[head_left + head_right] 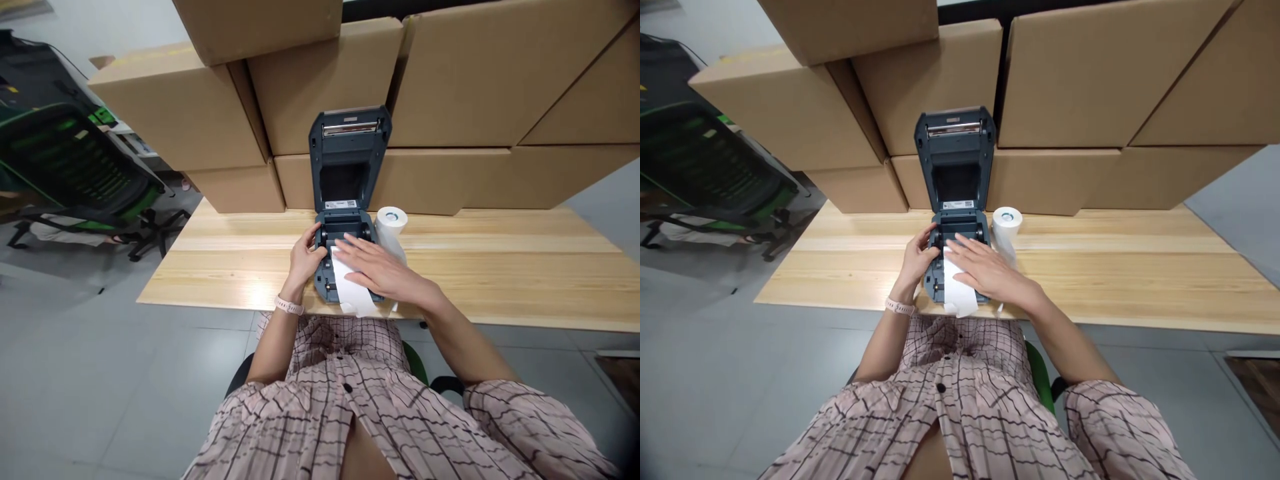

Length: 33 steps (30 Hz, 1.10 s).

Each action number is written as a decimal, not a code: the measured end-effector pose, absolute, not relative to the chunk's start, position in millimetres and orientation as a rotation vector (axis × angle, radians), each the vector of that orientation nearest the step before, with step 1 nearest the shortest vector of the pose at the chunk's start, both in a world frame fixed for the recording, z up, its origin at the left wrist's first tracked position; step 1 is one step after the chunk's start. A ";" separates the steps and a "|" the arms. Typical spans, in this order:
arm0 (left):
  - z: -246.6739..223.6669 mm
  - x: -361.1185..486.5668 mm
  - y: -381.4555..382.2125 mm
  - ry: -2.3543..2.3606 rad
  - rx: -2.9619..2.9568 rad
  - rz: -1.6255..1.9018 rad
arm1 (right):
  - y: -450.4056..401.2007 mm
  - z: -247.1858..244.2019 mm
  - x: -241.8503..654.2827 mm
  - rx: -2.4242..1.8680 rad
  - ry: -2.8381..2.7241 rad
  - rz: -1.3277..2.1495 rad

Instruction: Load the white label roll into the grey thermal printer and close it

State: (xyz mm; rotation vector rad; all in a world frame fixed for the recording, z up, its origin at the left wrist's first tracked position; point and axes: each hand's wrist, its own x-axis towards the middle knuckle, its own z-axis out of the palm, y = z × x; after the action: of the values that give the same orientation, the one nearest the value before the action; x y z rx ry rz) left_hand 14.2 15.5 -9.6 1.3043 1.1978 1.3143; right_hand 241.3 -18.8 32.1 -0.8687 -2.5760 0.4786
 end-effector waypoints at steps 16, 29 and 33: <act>-7.1 16.9 6.7 1.107 1.266 1.312 | -89.2 16.9 227.3 -0.983 -2.429 0.107; -0.1 16.1 -10.7 1.118 1.352 1.280 | -88.7 18.3 230.9 -0.941 -2.384 0.166; 6.1 17.4 -37.4 1.198 1.405 1.238 | -91.4 23.8 236.9 -0.923 -2.350 0.287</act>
State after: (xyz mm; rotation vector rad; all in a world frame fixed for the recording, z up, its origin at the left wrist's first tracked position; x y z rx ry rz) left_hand 17.4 -37.4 6.1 1.4054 1.1975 1.2378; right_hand 236.9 -91.4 23.8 -0.9227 -2.3504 0.2868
